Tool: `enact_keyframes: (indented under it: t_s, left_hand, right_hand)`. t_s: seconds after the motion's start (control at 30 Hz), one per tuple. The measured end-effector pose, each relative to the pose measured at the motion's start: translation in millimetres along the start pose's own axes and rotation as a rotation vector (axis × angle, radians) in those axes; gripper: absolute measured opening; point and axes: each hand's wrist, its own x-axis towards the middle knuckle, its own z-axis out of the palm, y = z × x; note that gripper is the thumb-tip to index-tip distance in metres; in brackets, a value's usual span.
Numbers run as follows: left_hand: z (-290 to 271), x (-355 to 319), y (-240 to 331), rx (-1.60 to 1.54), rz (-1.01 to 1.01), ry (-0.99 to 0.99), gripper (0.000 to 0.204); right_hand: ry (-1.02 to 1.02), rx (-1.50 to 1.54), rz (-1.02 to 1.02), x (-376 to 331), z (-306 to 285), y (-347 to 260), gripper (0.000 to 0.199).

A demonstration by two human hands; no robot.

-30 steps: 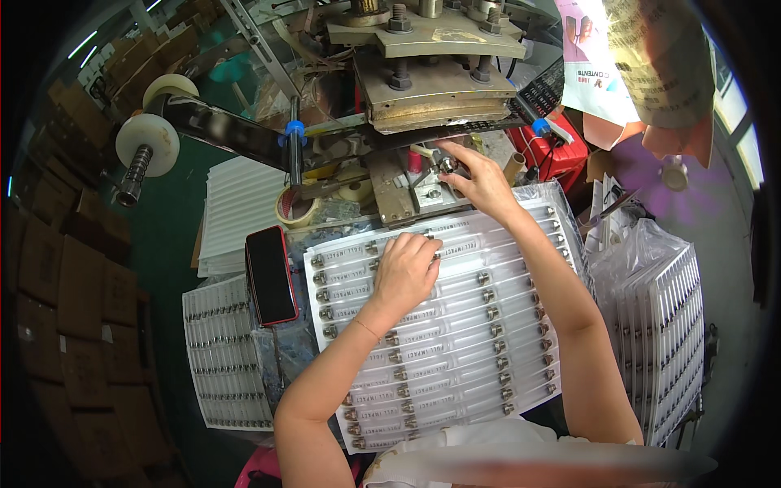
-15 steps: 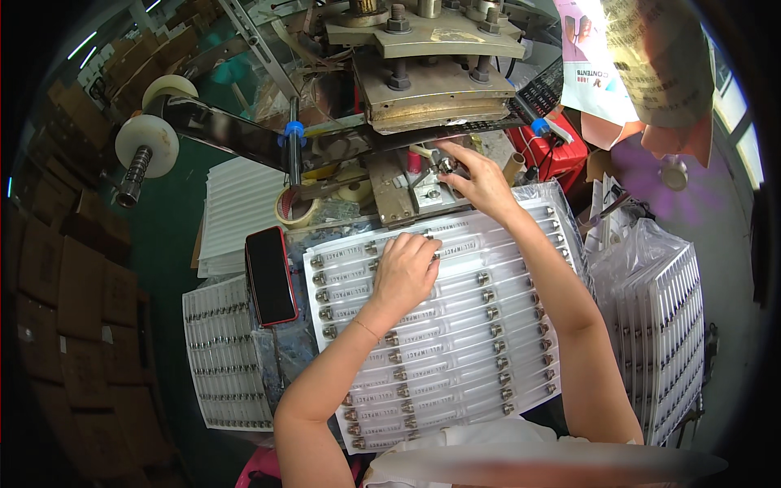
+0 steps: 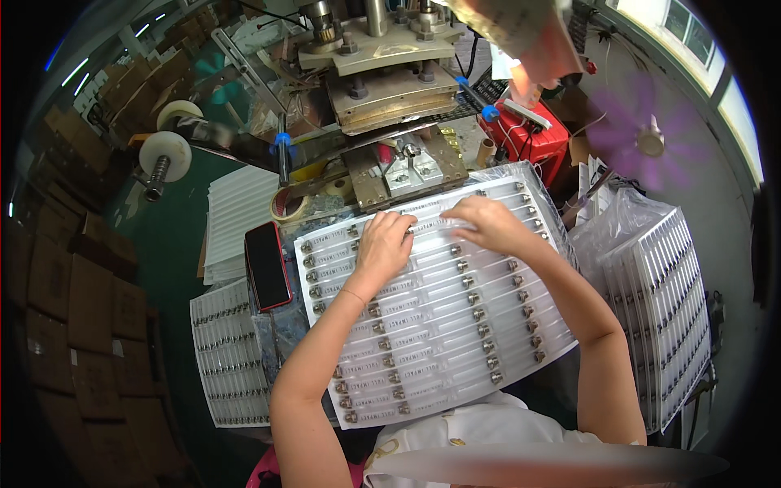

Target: Manually placing small electronic components into a tray and using a press machine to secure or test them.

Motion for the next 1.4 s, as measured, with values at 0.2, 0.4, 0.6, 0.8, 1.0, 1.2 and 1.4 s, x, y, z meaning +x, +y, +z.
enact_keyframes:
  t_s: [0.2,0.4,0.6,0.8,1.0,1.2,1.4]
  left_hand:
    - [-20.5,-8.1,28.1,0.022,0.025,0.116,0.023]
    - [-44.4,-24.3,56.3,-0.151,-0.149,0.019,0.027]
    - [-46.5,-6.7,59.2,-0.652,-0.294,-0.158,0.027]
    - [-34.0,59.7,24.8,0.072,0.145,0.188,0.030]
    - [-16.3,103.2,-11.6,0.421,0.196,0.212,0.018]
    - [-18.3,46.7,42.4,0.174,0.428,0.364,0.006]
    - [-6.8,-16.4,29.3,0.061,0.230,0.181,0.020]
  right_hand:
    - [0.121,-0.091,-0.208,-17.5,25.6,-7.7,0.023]
    - [0.142,0.413,0.125,-12.5,-2.6,-29.4,0.023]
    - [0.213,0.524,-0.073,-24.9,-38.8,-29.4,0.040]
    - [0.343,0.569,0.394,-49.0,-63.5,5.5,0.039]
    - [0.469,0.347,0.381,-10.3,-52.0,28.9,0.030]
    - [0.647,0.221,0.173,38.6,-29.7,34.6,0.029]
    - [0.572,-0.177,-0.142,83.4,8.5,12.0,0.033]
